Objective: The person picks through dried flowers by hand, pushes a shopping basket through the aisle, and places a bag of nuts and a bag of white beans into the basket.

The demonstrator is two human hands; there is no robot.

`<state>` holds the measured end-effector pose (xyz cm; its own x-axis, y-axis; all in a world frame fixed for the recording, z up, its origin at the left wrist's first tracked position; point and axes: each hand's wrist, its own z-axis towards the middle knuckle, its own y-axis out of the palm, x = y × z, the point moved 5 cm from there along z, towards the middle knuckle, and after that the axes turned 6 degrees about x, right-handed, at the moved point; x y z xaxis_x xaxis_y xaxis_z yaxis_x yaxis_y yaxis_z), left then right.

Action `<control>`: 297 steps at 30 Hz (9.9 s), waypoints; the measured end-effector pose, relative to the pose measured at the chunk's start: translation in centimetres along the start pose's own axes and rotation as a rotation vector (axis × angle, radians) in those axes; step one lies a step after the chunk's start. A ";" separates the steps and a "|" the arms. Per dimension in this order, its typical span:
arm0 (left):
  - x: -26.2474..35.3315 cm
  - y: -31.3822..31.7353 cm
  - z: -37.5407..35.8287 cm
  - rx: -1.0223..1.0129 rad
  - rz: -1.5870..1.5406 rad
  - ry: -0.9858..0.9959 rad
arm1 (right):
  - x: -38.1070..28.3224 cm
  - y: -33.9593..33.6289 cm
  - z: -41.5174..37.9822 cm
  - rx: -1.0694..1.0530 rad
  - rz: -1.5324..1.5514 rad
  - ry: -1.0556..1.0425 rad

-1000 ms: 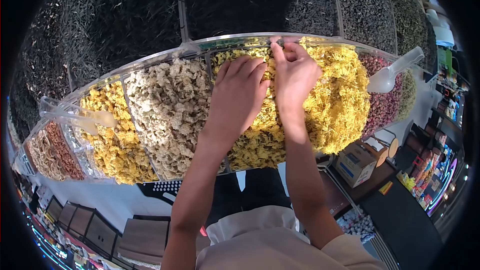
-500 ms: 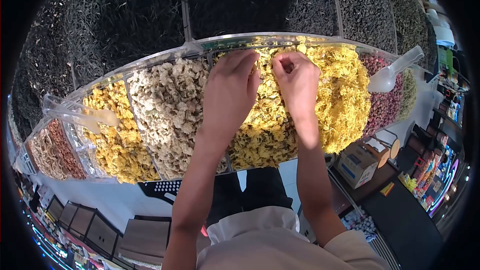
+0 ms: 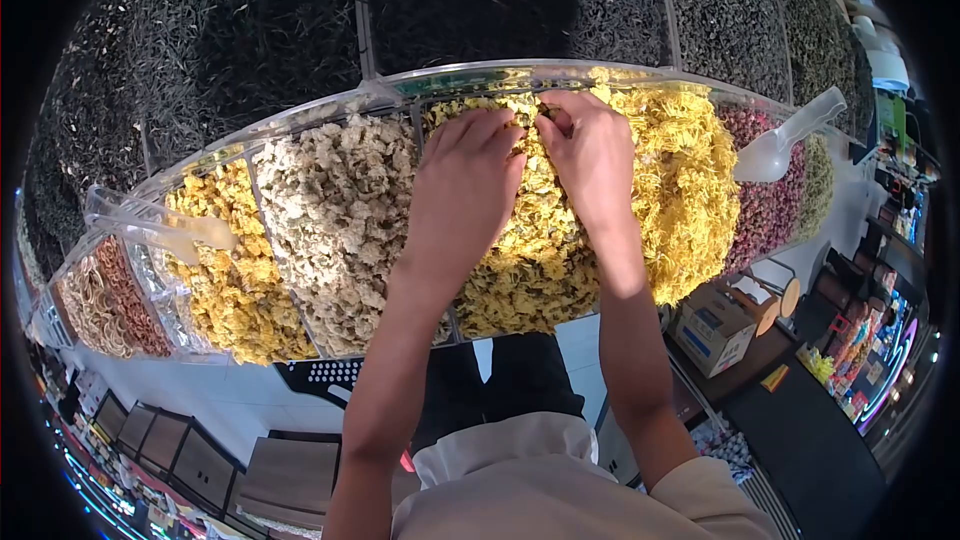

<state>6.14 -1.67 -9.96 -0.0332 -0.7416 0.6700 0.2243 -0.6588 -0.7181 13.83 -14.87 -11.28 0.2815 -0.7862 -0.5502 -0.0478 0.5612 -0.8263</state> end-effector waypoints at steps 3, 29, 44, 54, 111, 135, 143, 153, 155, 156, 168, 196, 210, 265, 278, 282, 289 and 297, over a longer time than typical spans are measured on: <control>-0.1 -0.1 -0.2 0.024 -0.010 -0.013 | -0.1 0.0 0.3 -0.054 -0.046 -0.008; 0.6 -1.7 -0.5 0.112 -0.121 -0.189 | 2.2 -3.7 -1.4 0.037 0.573 0.280; 1.8 -0.6 0.6 -0.032 -0.804 -0.501 | -0.3 -6.5 -2.6 -0.022 0.620 0.176; 0.9 -0.7 0.4 -0.084 -0.797 -0.483 | -1.6 -6.6 -2.7 -0.107 0.471 0.019; 3.2 -7.9 -4.3 0.143 -0.483 -0.424 | 0.6 -5.0 -3.5 -0.181 0.154 -0.036; 3.5 -0.1 -3.2 -0.112 -0.738 -0.637 | -1.5 -7.9 -6.3 0.034 0.351 -0.218; 3.1 -0.5 -3.0 -0.119 -0.726 -0.642 | -2.0 -7.9 -6.3 -0.060 0.444 -0.109; 2.8 -1.6 -2.9 -0.075 -0.739 -0.601 | -1.8 -7.6 -5.9 -0.086 0.530 -0.017; 2.6 -1.9 -3.1 -0.100 -0.786 -0.656 | -1.4 -7.4 -6.0 -0.090 0.558 0.077; 2.5 -1.9 -3.1 -0.096 -0.912 -0.706 | -1.4 -7.3 -6.0 -0.094 0.559 0.076; 3.5 -2.9 -2.1 0.003 -1.020 -0.686 | -4.1 -6.3 -4.2 -0.064 1.466 0.454; 3.9 -5.0 -7.5 0.021 -0.544 -0.526 | -2.8 -12.6 2.6 0.484 0.694 -0.176; 3.0 -4.5 -8.4 0.000 -0.517 -0.529 | -2.3 -3.5 -2.5 -0.257 -0.063 -0.217; 2.9 -4.1 -7.9 -0.054 -0.504 -0.583 | -0.6 -5.3 -3.3 -0.414 0.059 -0.112; 2.7 -4.1 -8.2 -0.060 -0.510 -0.595 | -1.3 -6.5 -3.4 -0.366 0.098 -0.064; 2.7 -4.3 -8.1 -0.056 -0.504 -0.581 | -0.5 -6.8 -3.5 -0.319 0.138 -0.051; 2.7 -4.0 -8.4 -0.021 -0.498 -0.544 | -3.6 -13.4 1.4 0.069 0.472 -0.092; 3.6 -3.6 -8.5 -0.067 -0.523 -0.578 | -10.0 -13.9 6.9 0.349 0.411 -0.420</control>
<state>-3.05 -3.02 -6.60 0.3981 -0.1610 0.9031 0.2592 -0.9246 -0.2791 18.31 -13.05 6.50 0.6577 -0.3638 -0.6596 0.0613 0.8986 -0.4344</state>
